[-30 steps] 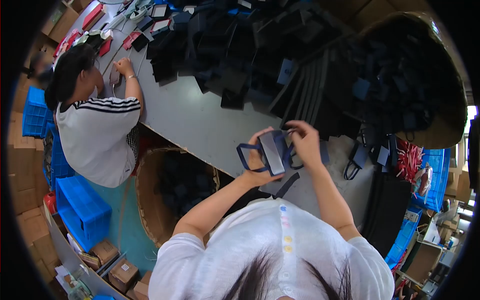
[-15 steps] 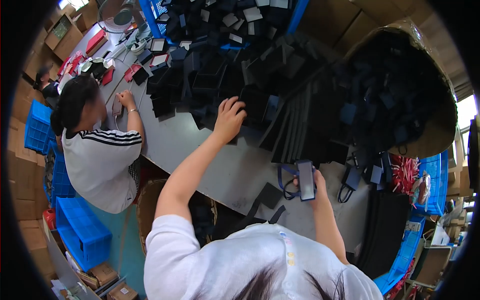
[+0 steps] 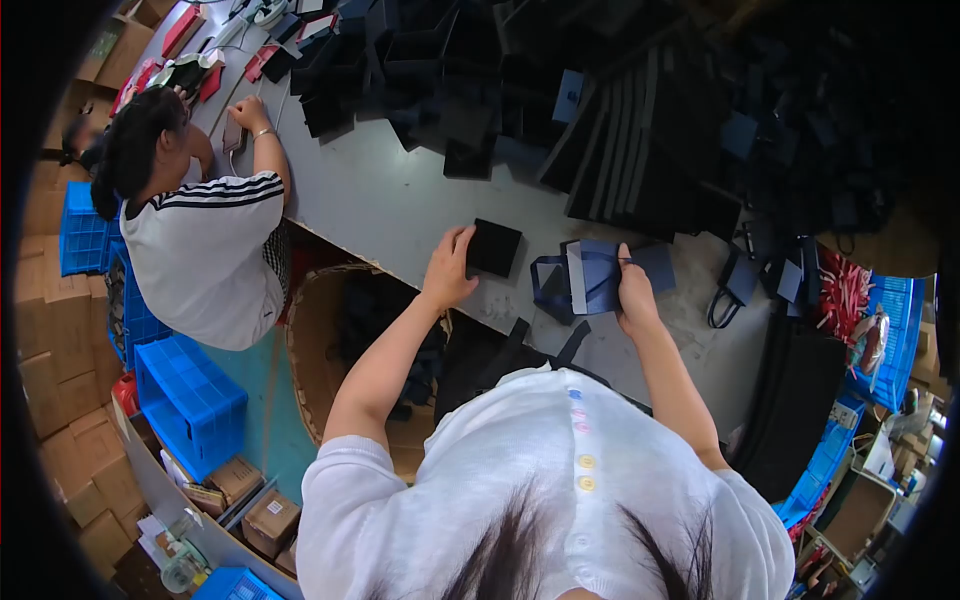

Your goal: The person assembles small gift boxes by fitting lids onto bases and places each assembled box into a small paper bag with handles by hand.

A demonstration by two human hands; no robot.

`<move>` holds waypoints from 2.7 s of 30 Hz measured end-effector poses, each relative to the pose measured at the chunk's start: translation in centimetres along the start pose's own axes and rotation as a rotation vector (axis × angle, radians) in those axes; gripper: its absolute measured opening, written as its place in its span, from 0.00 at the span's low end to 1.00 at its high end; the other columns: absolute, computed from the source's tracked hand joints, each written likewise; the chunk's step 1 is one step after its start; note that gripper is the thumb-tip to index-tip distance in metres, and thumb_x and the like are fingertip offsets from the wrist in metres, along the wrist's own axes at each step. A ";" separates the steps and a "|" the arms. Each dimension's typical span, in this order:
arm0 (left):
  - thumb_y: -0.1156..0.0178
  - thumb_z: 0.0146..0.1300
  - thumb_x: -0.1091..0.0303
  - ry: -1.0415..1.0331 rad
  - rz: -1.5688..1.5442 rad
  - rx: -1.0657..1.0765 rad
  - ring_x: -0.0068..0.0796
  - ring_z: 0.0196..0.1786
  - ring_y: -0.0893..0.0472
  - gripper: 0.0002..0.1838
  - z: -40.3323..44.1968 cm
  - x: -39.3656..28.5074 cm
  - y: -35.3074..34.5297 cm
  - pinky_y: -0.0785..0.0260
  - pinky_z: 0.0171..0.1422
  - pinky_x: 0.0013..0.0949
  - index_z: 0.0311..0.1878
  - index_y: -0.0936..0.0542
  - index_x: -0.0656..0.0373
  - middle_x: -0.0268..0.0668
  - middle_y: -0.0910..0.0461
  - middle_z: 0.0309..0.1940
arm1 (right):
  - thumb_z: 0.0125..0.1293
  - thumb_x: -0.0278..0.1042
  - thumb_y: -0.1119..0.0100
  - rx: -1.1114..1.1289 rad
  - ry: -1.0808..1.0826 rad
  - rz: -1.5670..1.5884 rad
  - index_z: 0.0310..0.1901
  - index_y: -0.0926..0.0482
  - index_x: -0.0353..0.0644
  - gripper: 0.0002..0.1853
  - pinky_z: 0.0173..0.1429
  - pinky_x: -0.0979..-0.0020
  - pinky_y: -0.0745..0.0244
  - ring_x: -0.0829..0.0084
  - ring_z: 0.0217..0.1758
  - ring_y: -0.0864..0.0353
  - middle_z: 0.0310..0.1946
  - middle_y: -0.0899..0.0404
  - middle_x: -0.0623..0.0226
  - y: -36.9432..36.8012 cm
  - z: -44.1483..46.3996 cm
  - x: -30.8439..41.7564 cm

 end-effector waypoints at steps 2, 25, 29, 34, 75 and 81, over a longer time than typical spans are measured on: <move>0.27 0.38 0.70 -0.053 0.149 -0.048 0.56 0.67 0.41 0.51 -0.3 -2.4 1.0 0.41 0.67 0.55 0.68 0.42 0.53 0.45 0.44 0.68 | 0.73 0.55 0.55 -0.022 0.019 -0.080 0.51 0.26 0.28 0.29 0.56 0.71 0.32 0.75 0.46 0.28 0.45 0.23 0.64 0.3 0.0 -0.5; 0.28 0.36 0.68 -0.212 -0.110 0.322 0.49 0.68 0.42 0.51 -1.3 -15.7 0.9 0.43 0.70 0.42 0.69 0.41 0.56 0.46 0.45 0.64 | 0.74 0.49 0.54 0.076 0.073 -0.087 0.48 0.25 0.30 0.24 0.50 0.73 0.28 0.74 0.41 0.23 0.39 0.20 0.63 -0.1 -2.2 -0.8; 0.28 0.42 0.66 -0.273 -0.578 0.137 0.47 0.68 0.40 0.44 -2.2 -17.3 1.1 0.42 0.70 0.42 0.66 0.35 0.56 0.46 0.42 0.66 | 0.69 0.52 0.47 -0.013 0.207 -0.323 0.59 0.34 0.30 0.30 0.56 0.68 0.29 0.67 0.48 0.24 0.52 0.26 0.54 -4.7 -5.3 -3.0; 0.33 0.54 0.61 0.119 -0.369 0.074 0.47 0.67 0.36 0.32 -6.0 -8.6 6.8 0.43 0.71 0.44 0.63 0.29 0.57 0.47 0.36 0.65 | 0.53 0.45 0.31 0.479 0.559 -1.037 0.70 0.46 0.36 0.47 0.74 0.55 0.47 0.50 0.74 0.47 0.70 0.46 0.46 -5.0 -6.5 0.9; 0.26 0.38 0.58 0.150 0.061 -0.978 0.53 0.65 0.37 0.54 16.7 8.0 14.3 0.43 0.70 0.47 0.68 0.44 0.64 0.53 0.37 0.60 | 0.69 0.58 0.53 0.048 -0.023 0.063 0.45 0.23 0.50 0.20 0.31 0.68 0.30 0.70 0.29 0.24 0.30 0.22 0.69 -3.1 -1.3 2.8; 0.27 0.41 0.57 0.417 -0.042 -0.699 0.54 0.64 0.37 0.51 18.6 9.4 17.1 0.43 0.69 0.46 0.68 0.43 0.62 0.54 0.36 0.58 | 0.68 0.57 0.51 0.023 0.024 0.131 0.45 0.24 0.49 0.20 0.30 0.69 0.30 0.71 0.28 0.24 0.31 0.22 0.67 -1.7 -1.6 3.0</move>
Point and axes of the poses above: each hand's wrist, its own z-axis towards the middle knuckle, its own y-axis out of the back of the hand, x = y × z, the point moved 7 cm from there along z, towards the middle knuckle
